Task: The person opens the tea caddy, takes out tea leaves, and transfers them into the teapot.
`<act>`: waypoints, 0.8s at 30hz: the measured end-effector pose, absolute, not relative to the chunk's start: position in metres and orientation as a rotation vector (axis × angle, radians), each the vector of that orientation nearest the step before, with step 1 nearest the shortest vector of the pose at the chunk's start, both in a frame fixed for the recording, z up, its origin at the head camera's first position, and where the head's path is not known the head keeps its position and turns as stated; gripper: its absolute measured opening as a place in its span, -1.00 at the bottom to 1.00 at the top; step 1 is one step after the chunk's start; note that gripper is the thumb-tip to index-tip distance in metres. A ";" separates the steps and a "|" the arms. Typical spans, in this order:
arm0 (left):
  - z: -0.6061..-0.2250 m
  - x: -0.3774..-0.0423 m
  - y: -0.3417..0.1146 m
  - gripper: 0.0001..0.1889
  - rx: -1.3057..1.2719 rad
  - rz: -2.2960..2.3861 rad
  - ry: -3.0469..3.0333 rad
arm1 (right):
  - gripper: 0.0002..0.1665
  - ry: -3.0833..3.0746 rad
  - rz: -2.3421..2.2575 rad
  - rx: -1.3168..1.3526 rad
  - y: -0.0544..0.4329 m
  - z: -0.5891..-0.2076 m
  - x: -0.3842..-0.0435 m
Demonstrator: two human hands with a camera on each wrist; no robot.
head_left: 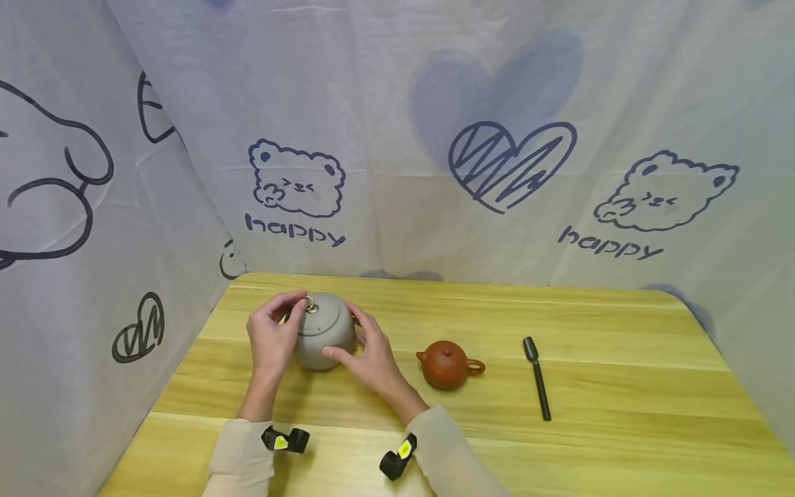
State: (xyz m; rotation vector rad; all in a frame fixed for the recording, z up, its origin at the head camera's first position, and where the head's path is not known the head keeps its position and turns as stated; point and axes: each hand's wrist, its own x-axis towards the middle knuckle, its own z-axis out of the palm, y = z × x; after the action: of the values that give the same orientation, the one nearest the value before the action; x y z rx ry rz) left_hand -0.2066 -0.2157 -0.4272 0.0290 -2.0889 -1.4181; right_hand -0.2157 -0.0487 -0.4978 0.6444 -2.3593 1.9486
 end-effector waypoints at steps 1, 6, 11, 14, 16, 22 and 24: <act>-0.432 -0.209 -0.218 -0.89 0.027 -1.416 -2.093 | 0.02 -2.358 1.951 0.646 -0.049 -0.498 -0.215; -0.440 -0.212 -0.225 -0.91 0.027 -1.380 -2.131 | 0.03 -2.359 1.953 0.643 -0.050 -0.498 -0.215; -0.441 -0.212 -0.227 -0.91 0.026 -1.360 -2.152 | 0.02 -2.350 1.962 0.644 -0.050 -0.498 -0.215; -0.442 -0.212 -0.227 -0.90 0.024 -1.359 -2.156 | 0.01 -2.356 1.960 0.647 -0.050 -0.498 -0.215; -0.442 -0.212 -0.228 -0.90 0.019 -1.360 -2.156 | 0.02 -2.363 1.955 0.650 -0.051 -0.498 -0.215; -0.443 -0.211 -0.232 -0.89 0.020 -1.376 -2.168 | 0.04 -2.378 1.955 0.648 -0.050 -0.499 -0.216; -0.443 -0.211 -0.234 -0.87 0.028 -1.399 -2.163 | 0.04 -2.379 1.956 0.652 -0.050 -0.499 -0.216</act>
State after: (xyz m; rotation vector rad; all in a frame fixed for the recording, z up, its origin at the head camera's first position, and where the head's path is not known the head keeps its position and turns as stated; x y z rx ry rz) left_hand -0.2112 -0.2339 -0.4430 0.0276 -2.1632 -1.3993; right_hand -0.2165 -0.0500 -0.4992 0.6523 -2.3789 1.9564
